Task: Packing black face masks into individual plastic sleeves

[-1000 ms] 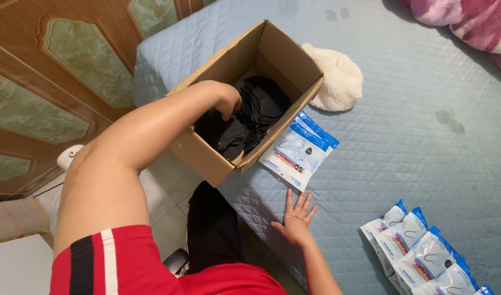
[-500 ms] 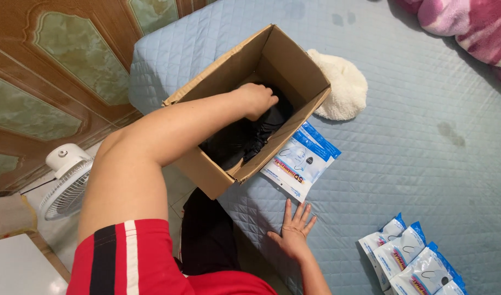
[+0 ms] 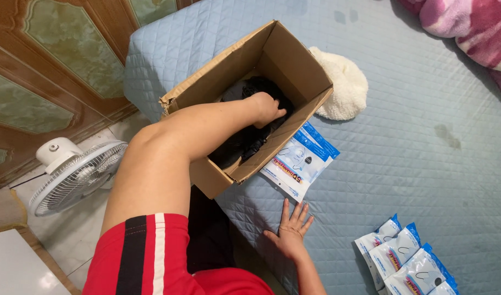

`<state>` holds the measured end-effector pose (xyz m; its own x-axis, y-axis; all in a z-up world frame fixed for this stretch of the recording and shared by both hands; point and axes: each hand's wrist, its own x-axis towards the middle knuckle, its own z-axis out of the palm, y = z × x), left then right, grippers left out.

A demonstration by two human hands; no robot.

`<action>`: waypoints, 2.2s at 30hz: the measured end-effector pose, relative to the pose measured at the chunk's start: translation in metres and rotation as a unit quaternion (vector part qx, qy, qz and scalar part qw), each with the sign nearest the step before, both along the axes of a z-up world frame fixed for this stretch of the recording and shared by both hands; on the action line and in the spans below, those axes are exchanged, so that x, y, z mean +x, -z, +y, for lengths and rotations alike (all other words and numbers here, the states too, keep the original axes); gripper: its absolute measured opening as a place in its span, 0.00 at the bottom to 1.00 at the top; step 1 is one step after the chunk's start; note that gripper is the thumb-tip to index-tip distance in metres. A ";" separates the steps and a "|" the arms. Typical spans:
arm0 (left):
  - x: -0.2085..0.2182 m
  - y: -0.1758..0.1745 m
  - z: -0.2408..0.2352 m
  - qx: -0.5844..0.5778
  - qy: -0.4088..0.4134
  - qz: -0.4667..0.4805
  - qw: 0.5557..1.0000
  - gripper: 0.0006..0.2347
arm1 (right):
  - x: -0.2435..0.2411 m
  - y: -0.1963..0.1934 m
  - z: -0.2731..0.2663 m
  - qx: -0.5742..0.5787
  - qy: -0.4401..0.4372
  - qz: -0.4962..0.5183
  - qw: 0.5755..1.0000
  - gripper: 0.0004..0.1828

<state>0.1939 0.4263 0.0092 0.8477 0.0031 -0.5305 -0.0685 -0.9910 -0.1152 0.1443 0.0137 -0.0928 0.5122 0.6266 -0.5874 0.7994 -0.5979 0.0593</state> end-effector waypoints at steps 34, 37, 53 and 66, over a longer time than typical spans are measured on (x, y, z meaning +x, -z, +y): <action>-0.140 -0.244 -0.044 -0.489 -0.197 -0.469 0.708 0.15 | -0.002 -0.017 0.000 0.118 0.037 0.048 0.991 0.73; -0.157 -0.255 -0.093 -0.469 -0.140 -0.472 0.733 0.17 | 0.005 -0.015 -0.010 0.179 0.045 0.091 0.979 0.69; -0.148 -0.084 -0.357 -0.549 0.142 -0.292 0.770 0.26 | -0.024 -0.070 -0.177 0.460 0.310 0.808 0.199 0.70; -0.134 0.019 -0.402 -0.579 -0.088 -0.273 0.763 0.31 | -0.005 -0.025 -0.252 0.557 0.453 0.687 0.110 0.27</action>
<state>0.0602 0.0244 -0.0102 0.9837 -0.0606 0.1692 -0.1785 -0.4392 0.8805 0.1389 -0.2384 -0.0678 0.5690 0.7583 -0.3181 -0.8216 0.5073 -0.2600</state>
